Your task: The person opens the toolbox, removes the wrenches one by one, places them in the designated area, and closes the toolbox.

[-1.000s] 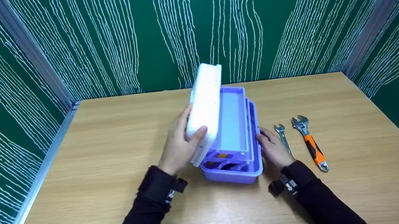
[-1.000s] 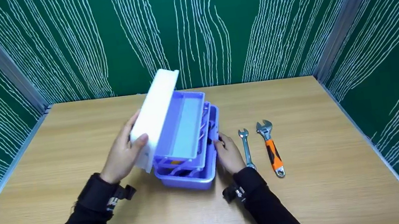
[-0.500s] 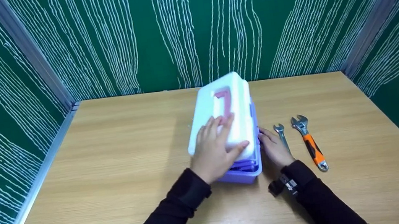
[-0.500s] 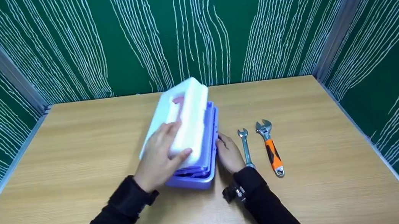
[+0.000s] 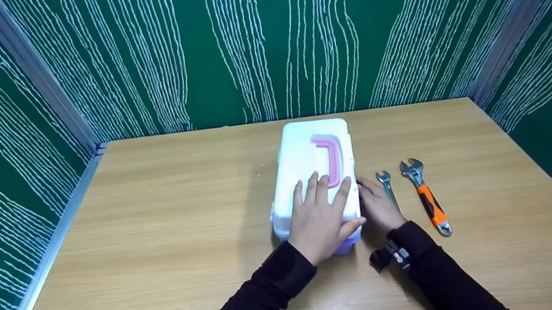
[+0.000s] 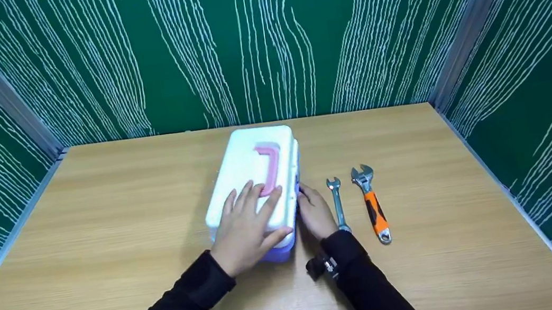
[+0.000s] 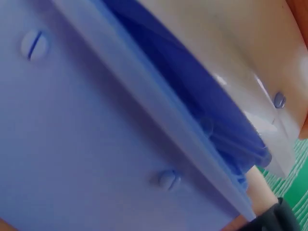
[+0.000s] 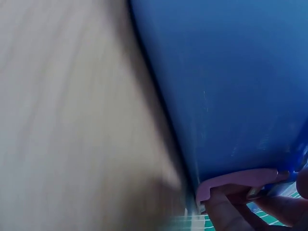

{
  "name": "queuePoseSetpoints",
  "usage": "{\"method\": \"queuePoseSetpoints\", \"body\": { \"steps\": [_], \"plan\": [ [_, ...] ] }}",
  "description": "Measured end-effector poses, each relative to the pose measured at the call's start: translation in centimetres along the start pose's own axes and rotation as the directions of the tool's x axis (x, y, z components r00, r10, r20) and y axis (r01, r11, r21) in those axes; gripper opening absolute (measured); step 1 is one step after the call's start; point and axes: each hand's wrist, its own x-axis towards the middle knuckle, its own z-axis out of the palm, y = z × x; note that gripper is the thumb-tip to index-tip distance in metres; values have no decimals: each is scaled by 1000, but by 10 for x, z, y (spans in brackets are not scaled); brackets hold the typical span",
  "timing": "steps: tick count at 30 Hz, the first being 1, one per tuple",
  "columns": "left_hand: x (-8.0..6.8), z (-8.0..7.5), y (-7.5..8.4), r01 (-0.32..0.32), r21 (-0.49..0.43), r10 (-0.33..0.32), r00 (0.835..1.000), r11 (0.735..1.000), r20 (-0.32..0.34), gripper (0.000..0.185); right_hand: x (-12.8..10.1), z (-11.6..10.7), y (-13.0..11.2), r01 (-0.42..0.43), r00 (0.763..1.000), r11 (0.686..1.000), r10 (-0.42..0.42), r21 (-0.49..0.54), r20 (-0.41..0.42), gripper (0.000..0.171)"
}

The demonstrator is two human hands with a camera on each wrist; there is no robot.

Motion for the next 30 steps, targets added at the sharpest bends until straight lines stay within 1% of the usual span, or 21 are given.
{"method": "queuePoseSetpoints", "body": {
  "steps": [8,16,20,24,27,30],
  "plan": [
    [-1,6,6,-22,104,20,1000,994,22,72,1,0,2,-10,1000,1000,10,7,20,47],
    [-1,8,9,-28,146,26,999,989,19,72,3,-4,1,-47,998,998,46,37,34,48],
    [-1,10,10,-28,161,27,1000,987,9,72,3,-6,-2,-89,995,990,82,113,62,49],
    [-1,10,10,-29,162,27,1000,986,14,73,5,-7,-4,-115,993,975,106,191,59,49],
    [-1,9,9,-27,163,24,999,986,24,73,9,-9,-3,-104,994,981,99,165,34,50],
    [-1,9,9,-25,159,21,999,987,27,72,12,-10,-3,-97,995,986,93,137,39,50]
  ]
}}
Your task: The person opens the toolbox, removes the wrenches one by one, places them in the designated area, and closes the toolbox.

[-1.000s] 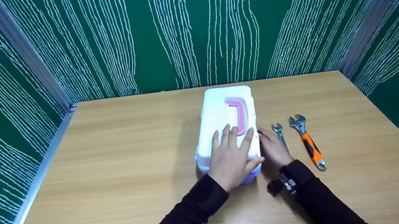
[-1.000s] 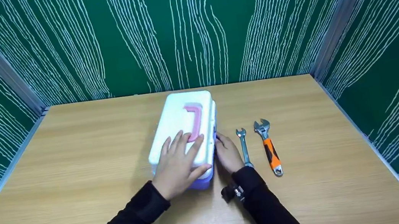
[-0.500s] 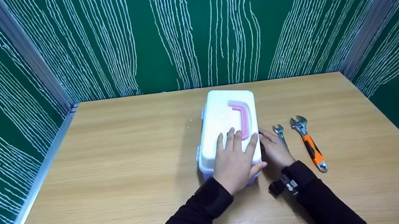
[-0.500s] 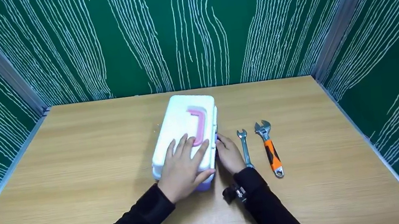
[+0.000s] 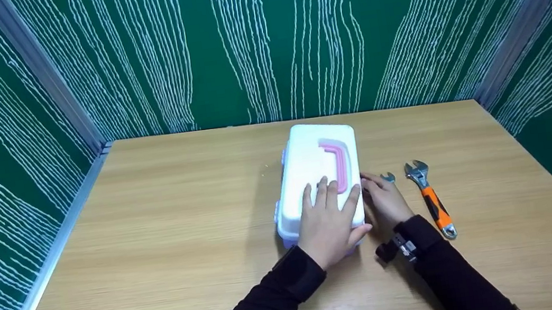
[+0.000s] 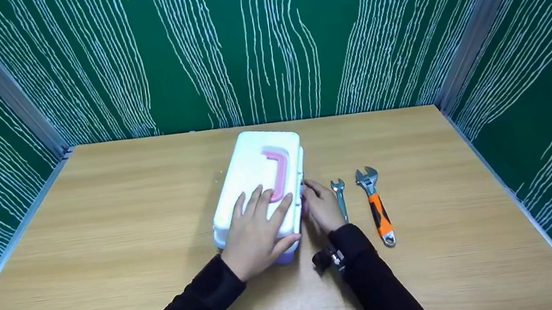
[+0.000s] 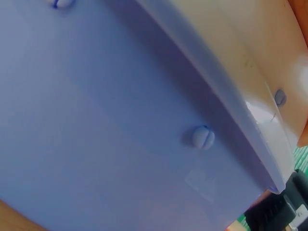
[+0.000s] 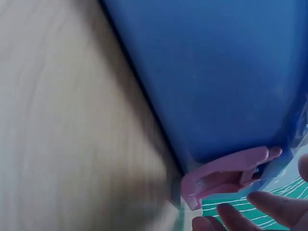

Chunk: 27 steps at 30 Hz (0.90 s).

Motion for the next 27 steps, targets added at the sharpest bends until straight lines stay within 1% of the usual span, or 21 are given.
{"method": "queuePoseSetpoints", "body": {
  "steps": [1,5,8,12,15,17,19,24,26,27],
  "plan": [
    [0,0,0,0,-4,0,1000,1000,3,72,1,0,0,-3,1000,1000,3,-9,6,50],
    [0,0,1,-4,-6,4,1000,1000,15,72,2,0,2,-50,998,998,49,30,37,51],
    [0,1,1,-6,-6,6,1000,1000,4,72,2,-3,3,-78,997,996,77,46,19,50],
    [1,1,1,-2,-6,2,1000,1000,-3,72,2,-12,5,-48,998,998,47,-38,-37,48],
    [1,0,1,-1,-3,1,1000,1000,12,73,1,-19,7,-18,997,992,8,-125,-78,45],
    [2,0,1,1,-7,-1,1000,1000,25,73,0,-23,8,-21,995,991,8,-132,-98,43],
    [2,0,1,2,-10,-2,999,1000,36,73,-1,-26,9,-20,995,994,9,-111,-103,42],
    [1,1,0,4,-4,-4,999,1000,48,73,-6,-34,6,-31,997,999,28,-30,-78,47],
    [1,1,0,4,0,-4,999,1000,42,74,-8,-36,5,-37,996,999,39,18,-87,48],
    [1,1,0,4,-1,-4,999,1000,38,74,-9,-37,4,-34,995,998,40,60,-92,48]
  ]
}}
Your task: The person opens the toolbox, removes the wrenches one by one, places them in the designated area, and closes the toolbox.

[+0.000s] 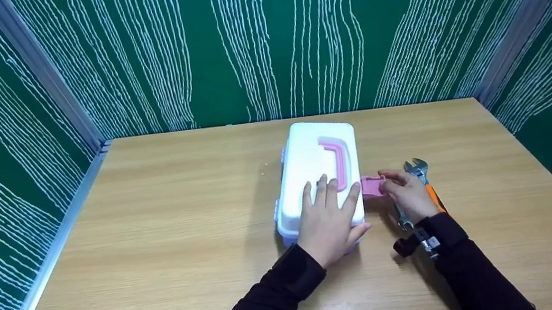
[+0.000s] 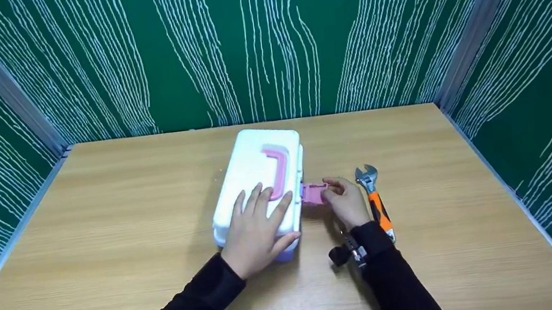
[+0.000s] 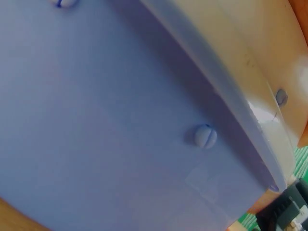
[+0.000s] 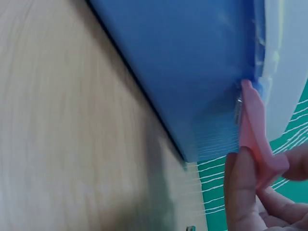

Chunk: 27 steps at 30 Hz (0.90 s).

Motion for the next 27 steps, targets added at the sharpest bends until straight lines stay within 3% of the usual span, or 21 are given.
{"method": "queuePoseSetpoints", "body": {
  "steps": [4,6,12,20,27],
  "plan": [
    [0,0,0,0,-1,0,1000,1000,1,74,-4,0,-5,35,999,985,-35,166,-6,48],
    [0,-1,0,1,-6,-1,1000,1000,13,74,-6,1,-7,77,997,979,-81,191,10,49],
    [1,-1,1,1,-3,-1,1000,1000,18,74,-8,6,-11,179,980,976,-187,123,64,53],
    [2,2,2,5,-9,-5,1000,1000,-5,72,-7,15,-17,207,973,978,-204,-20,107,53],
    [1,0,0,6,-5,-6,1000,1000,-1,72,-7,22,-20,227,967,974,-224,-10,121,49]
  ]
}}
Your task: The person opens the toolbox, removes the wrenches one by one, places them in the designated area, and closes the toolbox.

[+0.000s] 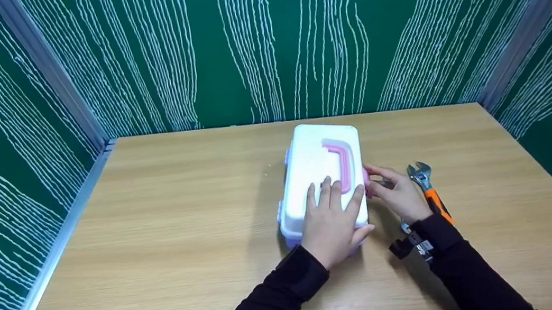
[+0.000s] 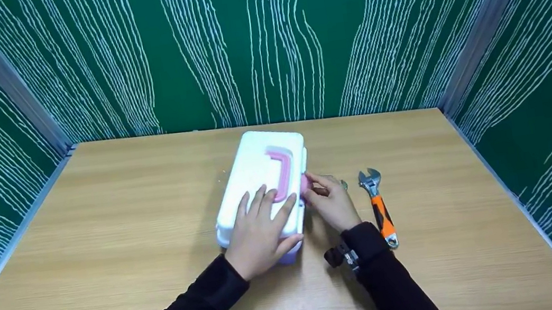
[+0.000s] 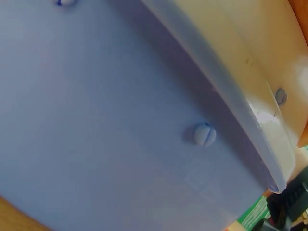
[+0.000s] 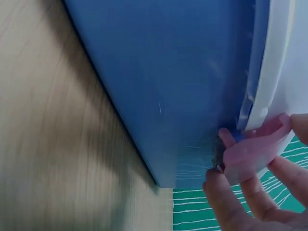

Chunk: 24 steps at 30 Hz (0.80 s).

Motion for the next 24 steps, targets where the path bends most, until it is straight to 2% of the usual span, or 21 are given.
{"method": "queuePoseSetpoints", "body": {
  "steps": [7,16,24],
  "plan": [
    [-1,0,0,-3,33,4,1000,999,-30,72,1,1,5,-8,999,1000,8,15,32,51],
    [-1,-1,0,5,5,-5,1000,1000,3,72,2,4,11,-19,999,991,15,-135,-30,47],
    [-1,-1,1,1,20,-1,1000,1000,-7,72,2,9,13,-45,997,991,37,-127,-64,46]
  ]
}}
